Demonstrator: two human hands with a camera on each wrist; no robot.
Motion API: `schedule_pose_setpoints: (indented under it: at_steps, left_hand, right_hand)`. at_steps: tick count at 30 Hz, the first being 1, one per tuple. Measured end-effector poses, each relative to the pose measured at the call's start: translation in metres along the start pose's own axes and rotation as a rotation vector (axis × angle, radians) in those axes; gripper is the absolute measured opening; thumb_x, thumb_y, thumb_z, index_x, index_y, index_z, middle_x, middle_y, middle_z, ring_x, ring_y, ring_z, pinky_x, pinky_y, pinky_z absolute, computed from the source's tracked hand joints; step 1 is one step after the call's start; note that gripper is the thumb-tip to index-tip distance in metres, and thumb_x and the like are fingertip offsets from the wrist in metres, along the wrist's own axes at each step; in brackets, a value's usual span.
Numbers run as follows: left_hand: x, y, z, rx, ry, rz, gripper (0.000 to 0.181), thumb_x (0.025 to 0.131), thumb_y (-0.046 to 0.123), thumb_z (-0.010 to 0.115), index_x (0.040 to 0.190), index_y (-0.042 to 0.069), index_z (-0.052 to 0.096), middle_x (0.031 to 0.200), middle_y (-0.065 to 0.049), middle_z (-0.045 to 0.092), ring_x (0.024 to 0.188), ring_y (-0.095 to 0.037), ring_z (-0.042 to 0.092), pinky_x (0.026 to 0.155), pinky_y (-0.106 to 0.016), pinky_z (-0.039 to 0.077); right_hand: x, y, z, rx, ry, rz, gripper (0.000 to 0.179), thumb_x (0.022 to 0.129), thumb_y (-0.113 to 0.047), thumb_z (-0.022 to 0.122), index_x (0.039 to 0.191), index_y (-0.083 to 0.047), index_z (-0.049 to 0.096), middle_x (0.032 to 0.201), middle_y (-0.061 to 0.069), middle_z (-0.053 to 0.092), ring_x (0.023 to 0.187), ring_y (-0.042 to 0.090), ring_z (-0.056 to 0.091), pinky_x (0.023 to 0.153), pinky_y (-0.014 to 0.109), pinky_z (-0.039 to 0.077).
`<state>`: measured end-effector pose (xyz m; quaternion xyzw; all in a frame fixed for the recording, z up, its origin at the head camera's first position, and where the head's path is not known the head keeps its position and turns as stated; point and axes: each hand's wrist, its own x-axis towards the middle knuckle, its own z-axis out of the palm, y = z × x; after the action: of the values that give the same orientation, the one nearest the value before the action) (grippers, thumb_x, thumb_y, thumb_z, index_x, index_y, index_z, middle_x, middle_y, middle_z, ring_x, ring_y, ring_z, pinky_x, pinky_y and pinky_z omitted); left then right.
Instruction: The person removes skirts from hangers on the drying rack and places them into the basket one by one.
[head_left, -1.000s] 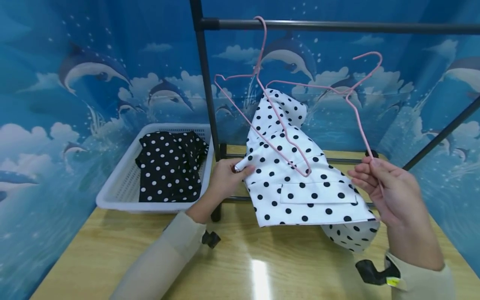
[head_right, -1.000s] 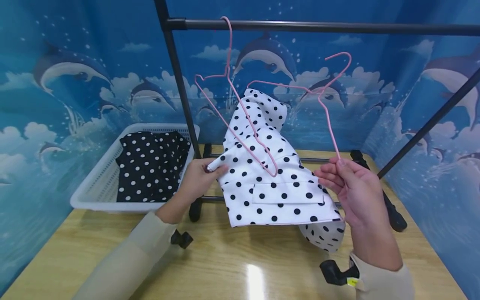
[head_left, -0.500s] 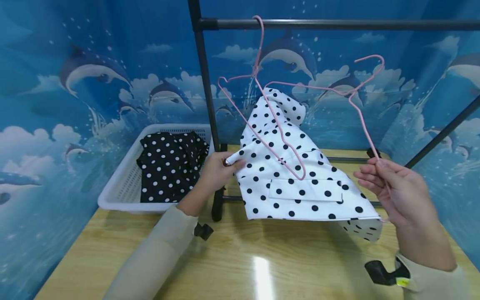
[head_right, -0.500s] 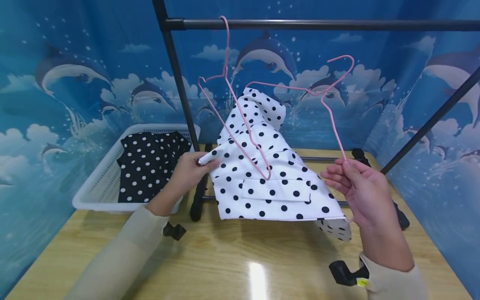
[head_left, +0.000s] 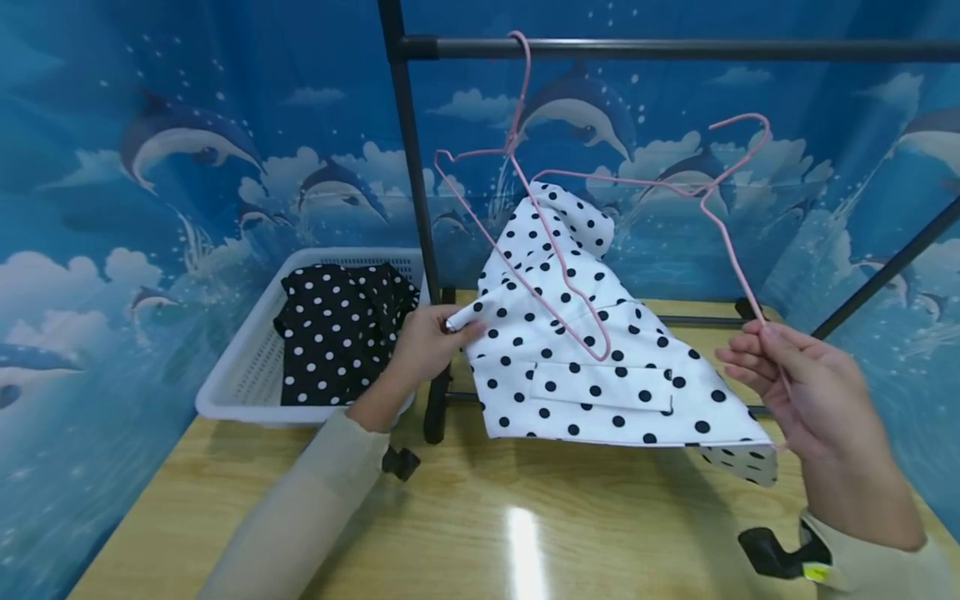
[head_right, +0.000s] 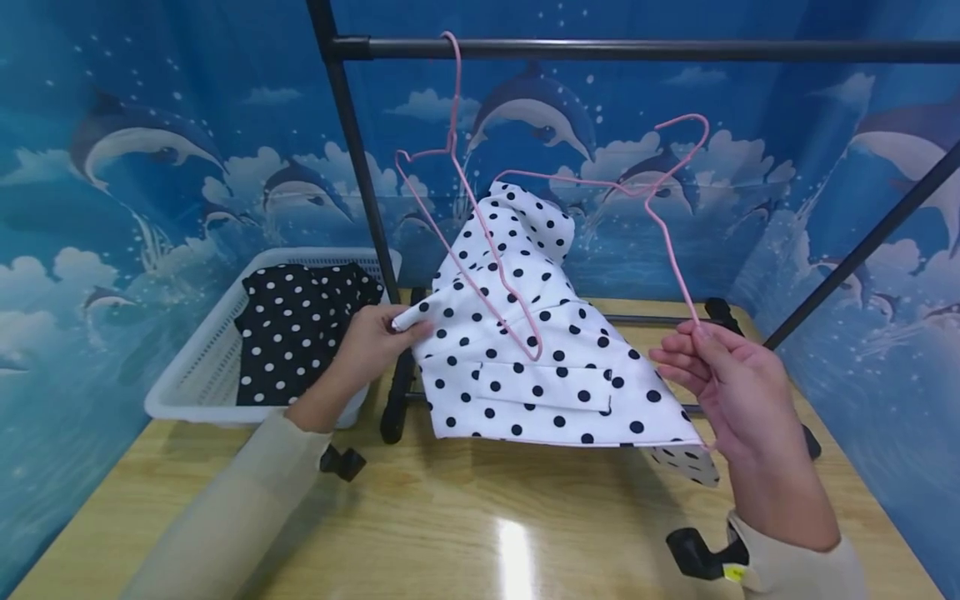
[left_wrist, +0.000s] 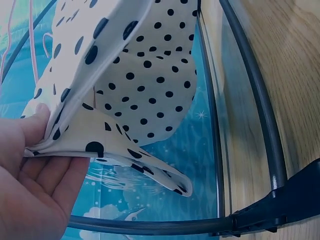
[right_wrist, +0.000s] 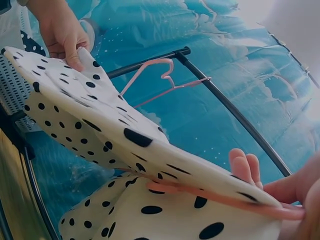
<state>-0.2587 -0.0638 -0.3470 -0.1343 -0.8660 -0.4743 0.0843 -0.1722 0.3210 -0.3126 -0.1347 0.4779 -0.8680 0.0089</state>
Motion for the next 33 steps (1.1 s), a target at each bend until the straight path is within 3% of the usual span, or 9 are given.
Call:
schedule_pose_setpoints:
  at_steps: [6,12,17,23,28,33]
  left_hand:
    - [-0.006,0.001,0.001,0.027,-0.010,0.027,0.019,0.090,0.023,0.072,0.090,0.004,0.073,0.060,-0.002,0.052,0.053,-0.015,0.043,0.048,-0.024,0.035]
    - [-0.015,0.005,0.005,0.026,-0.013,0.034,0.019,0.089,0.024,0.073,0.090,0.005,0.074,0.060,-0.001,0.055,0.051,-0.014,0.044,0.047,-0.024,0.034]
    - [-0.022,0.006,0.011,0.005,-0.051,0.077,0.018,0.089,0.022,0.072,0.087,0.004,0.072,0.062,-0.001,0.056,0.053,-0.012,0.044,0.048,-0.022,0.036]
    - [-0.030,0.014,0.015,0.013,-0.051,0.110,0.019,0.088,0.021,0.073,0.078,0.005,0.069,0.057,0.002,0.051,0.050,-0.010,0.042,0.046,-0.021,0.035]
    - [-0.037,0.021,0.017,0.007,-0.068,0.178,0.026,0.087,0.019,0.074,0.068,0.005,0.063,0.056,0.002,0.049,0.049,-0.008,0.040,0.045,-0.020,0.034]
    - [-0.042,0.027,0.018,0.114,-0.097,0.260,0.020,0.080,0.020,0.080,0.071,0.008,0.067,0.062,0.002,0.061,0.053,-0.005,0.049,0.047,-0.018,0.042]
  right_hand:
    - [0.003,0.000,-0.002,0.065,-0.008,0.026,0.028,0.104,-0.004,0.037,0.107,0.007,0.062,0.093,0.018,0.070,0.089,0.028,0.072,0.078,0.033,0.056]
    - [0.006,0.001,-0.003,0.040,0.063,0.050,0.025,0.103,-0.008,0.043,0.106,0.005,0.064,0.092,0.016,0.070,0.087,0.025,0.072,0.076,0.032,0.057]
    - [0.007,0.002,-0.004,0.062,0.093,0.069,0.025,0.103,-0.008,0.043,0.105,0.004,0.065,0.091,0.015,0.070,0.087,0.025,0.072,0.076,0.032,0.057]
    - [0.009,0.003,-0.004,0.092,0.094,0.082,0.025,0.103,-0.008,0.043,0.106,0.004,0.064,0.091,0.016,0.070,0.087,0.025,0.072,0.076,0.032,0.057]
    - [0.011,0.003,-0.004,0.110,0.092,0.078,0.024,0.103,-0.008,0.043,0.107,0.004,0.063,0.091,0.016,0.070,0.087,0.026,0.072,0.076,0.032,0.057]
    - [0.010,0.003,-0.005,0.100,0.082,0.070,0.024,0.103,-0.008,0.043,0.107,0.004,0.064,0.090,0.016,0.070,0.086,0.025,0.072,0.076,0.032,0.057]
